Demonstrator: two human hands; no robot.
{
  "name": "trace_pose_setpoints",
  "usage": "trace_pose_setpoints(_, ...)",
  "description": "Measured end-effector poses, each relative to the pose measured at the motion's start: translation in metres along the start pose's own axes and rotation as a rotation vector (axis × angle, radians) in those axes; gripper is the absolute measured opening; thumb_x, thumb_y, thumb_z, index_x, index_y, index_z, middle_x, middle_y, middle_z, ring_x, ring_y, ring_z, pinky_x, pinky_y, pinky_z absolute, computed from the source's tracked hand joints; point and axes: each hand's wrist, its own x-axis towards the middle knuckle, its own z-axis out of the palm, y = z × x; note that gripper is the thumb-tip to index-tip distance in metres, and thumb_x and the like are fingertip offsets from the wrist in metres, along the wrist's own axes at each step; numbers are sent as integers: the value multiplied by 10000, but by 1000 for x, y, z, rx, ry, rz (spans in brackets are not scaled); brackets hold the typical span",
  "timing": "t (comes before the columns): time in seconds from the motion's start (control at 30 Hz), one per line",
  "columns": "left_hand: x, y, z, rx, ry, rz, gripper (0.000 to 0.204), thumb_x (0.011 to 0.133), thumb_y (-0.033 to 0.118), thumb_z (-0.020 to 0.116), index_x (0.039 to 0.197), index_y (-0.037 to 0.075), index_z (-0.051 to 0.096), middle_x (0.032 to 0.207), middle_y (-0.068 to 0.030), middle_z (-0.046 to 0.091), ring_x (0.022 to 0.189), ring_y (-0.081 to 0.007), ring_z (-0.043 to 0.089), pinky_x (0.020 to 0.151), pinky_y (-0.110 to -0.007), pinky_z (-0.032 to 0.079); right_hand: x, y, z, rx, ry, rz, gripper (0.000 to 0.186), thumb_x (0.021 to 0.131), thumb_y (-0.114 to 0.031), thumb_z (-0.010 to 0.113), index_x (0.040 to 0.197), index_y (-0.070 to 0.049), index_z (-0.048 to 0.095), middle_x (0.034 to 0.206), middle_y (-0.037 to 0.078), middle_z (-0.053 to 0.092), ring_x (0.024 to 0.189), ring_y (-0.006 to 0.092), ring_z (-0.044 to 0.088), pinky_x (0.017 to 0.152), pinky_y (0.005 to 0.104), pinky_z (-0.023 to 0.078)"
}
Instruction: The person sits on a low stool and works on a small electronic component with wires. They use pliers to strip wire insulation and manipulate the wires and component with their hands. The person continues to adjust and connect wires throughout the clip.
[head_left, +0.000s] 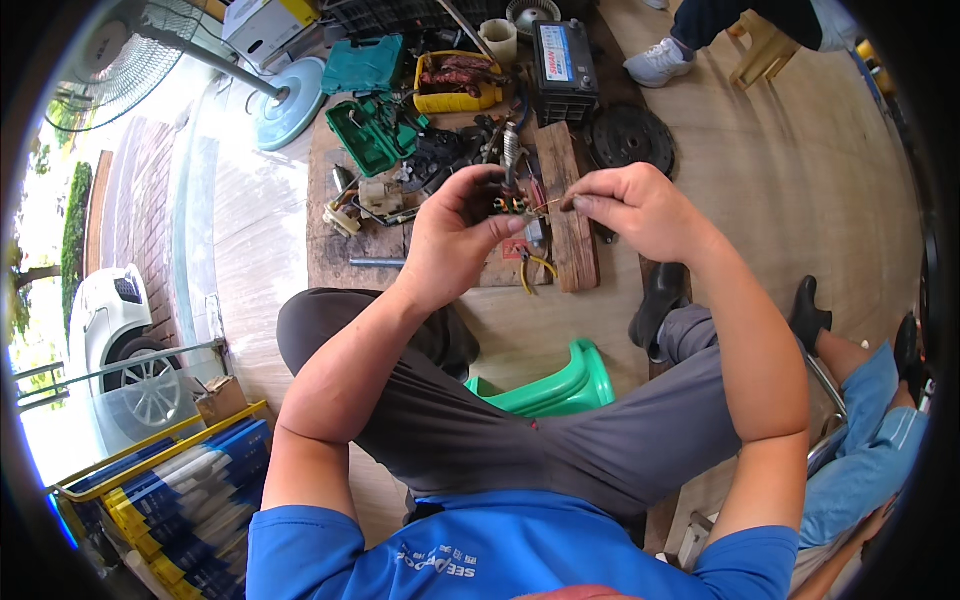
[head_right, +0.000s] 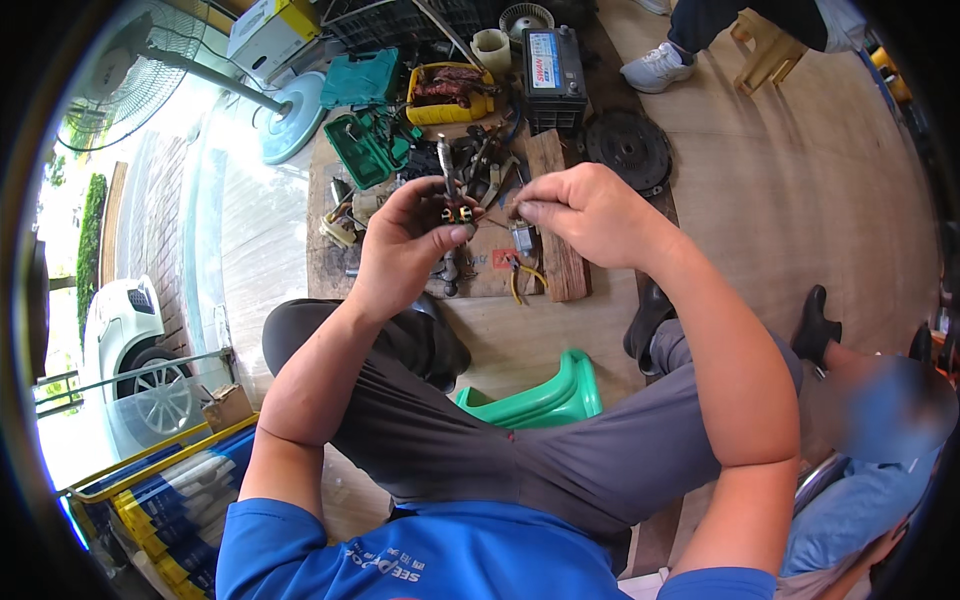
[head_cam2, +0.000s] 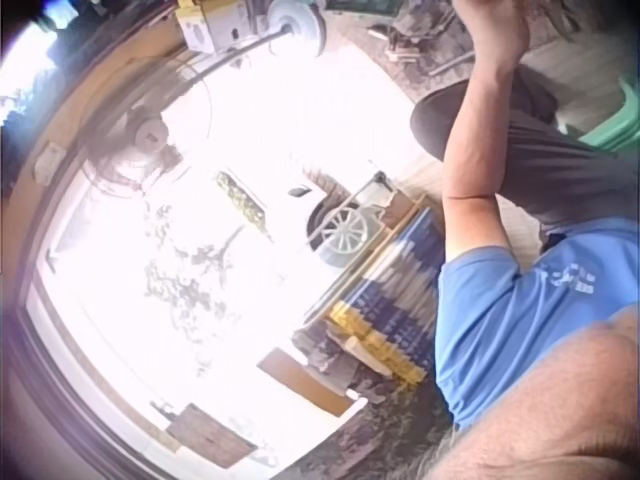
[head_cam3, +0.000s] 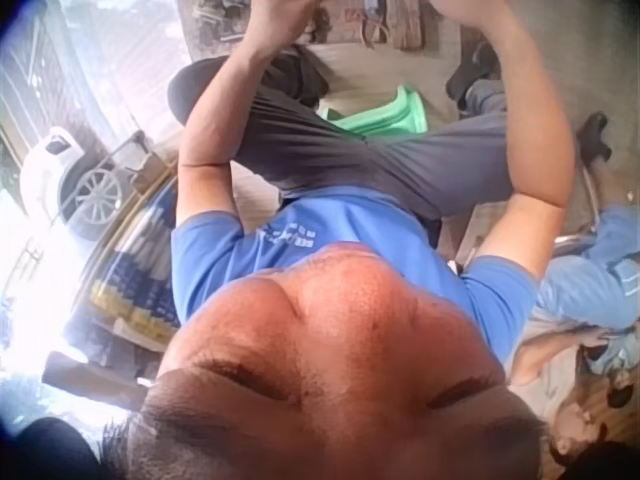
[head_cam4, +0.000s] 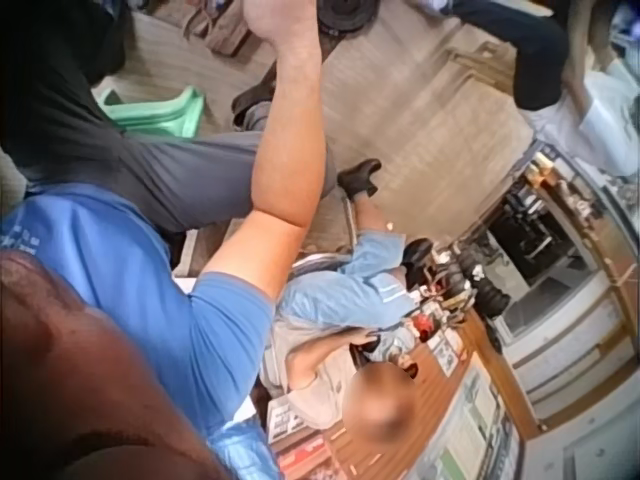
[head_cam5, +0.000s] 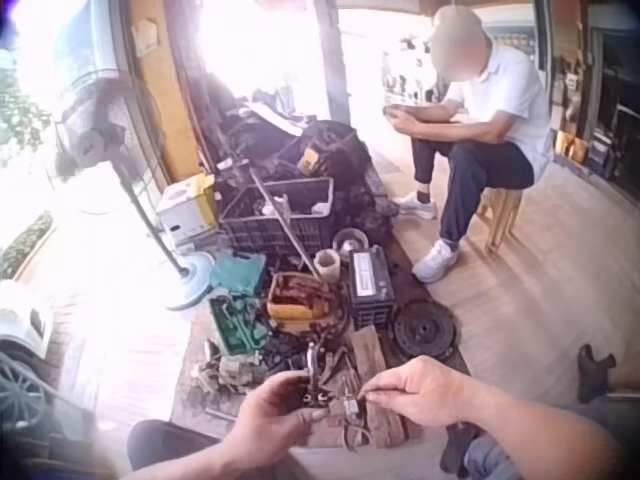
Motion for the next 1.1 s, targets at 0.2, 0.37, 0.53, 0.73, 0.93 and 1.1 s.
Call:
trace_pose_setpoints(0.2, 22, 5, -15, -271, 315, -163, 346, 953, 57, 659, 1251, 0, 492, 1139, -140, 672, 1046, -241, 691, 883, -343, 584, -3, -1, -13, -419, -154, 188, 361, 935, -94, 641, 1289, -23, 617, 1137, 142, 696, 1025, 190, 652, 904, 314, 502)
trace_pose_setpoints(0.37, 20, -1, -18, -258, 366, -93, 321, 963, 35, 634, 1250, -11, 498, 1152, -136, 662, 1038, -241, 688, 899, -365, 588, -28, -27, -21, -472, 228, -295, 700, 857, -85, 698, 1505, -144, 439, 1380, 151, 582, 1251, 283, 564, 1003, 348, 451)
trace_pose_setpoints(0.53, 21, -11, -13, -246, 290, -64, 312, 948, -1, 627, 1235, -6, 503, 1164, -129, 659, 1055, -245, 684, 922, -370, 571, -34, -53, -45, -336, 207, -159, 481, 852, -73, 672, 1326, -36, 606, 1224, 159, 660, 1047, 252, 650, 908, 350, 503)
trace_pose_setpoints(0.73, 18, -12, -3, -206, 236, -47, 333, 945, -21, 622, 1256, 7, 505, 1139, -119, 670, 1077, -258, 677, 978, -385, 545, -33, -41, -7, -459, -74, -243, 353, 870, -130, 679, 1200, -9, 653, 1008, 159, 680, 981, 326, 651, 869, 384, 534)
trace_pose_setpoints(0.93, 14, -18, 13, -120, 183, -6, 324, 913, -36, 669, 1213, 2, 553, 1114, -77, 686, 1050, -152, 658, 925, -283, 528, -31, -13, 20, -562, 177, -357, 413, 878, -208, 692, 1246, -35, 615, 1076, 146, 629, 1044, 322, 617, 919, 419, 495)
trace_pose_setpoints(1.1, 4, -24, 19, -76, 37, 23, 429, 899, -90, 654, 1288, -1, 496, 1176, -90, 663, 1086, -165, 642, 953, -314, 528, -25, 2, 34, -645, 253, -341, 769, 847, -302, 759, 1427, 74, 421, 1365, 253, 523, 1313, 392, 478, 1134, 463, 363)
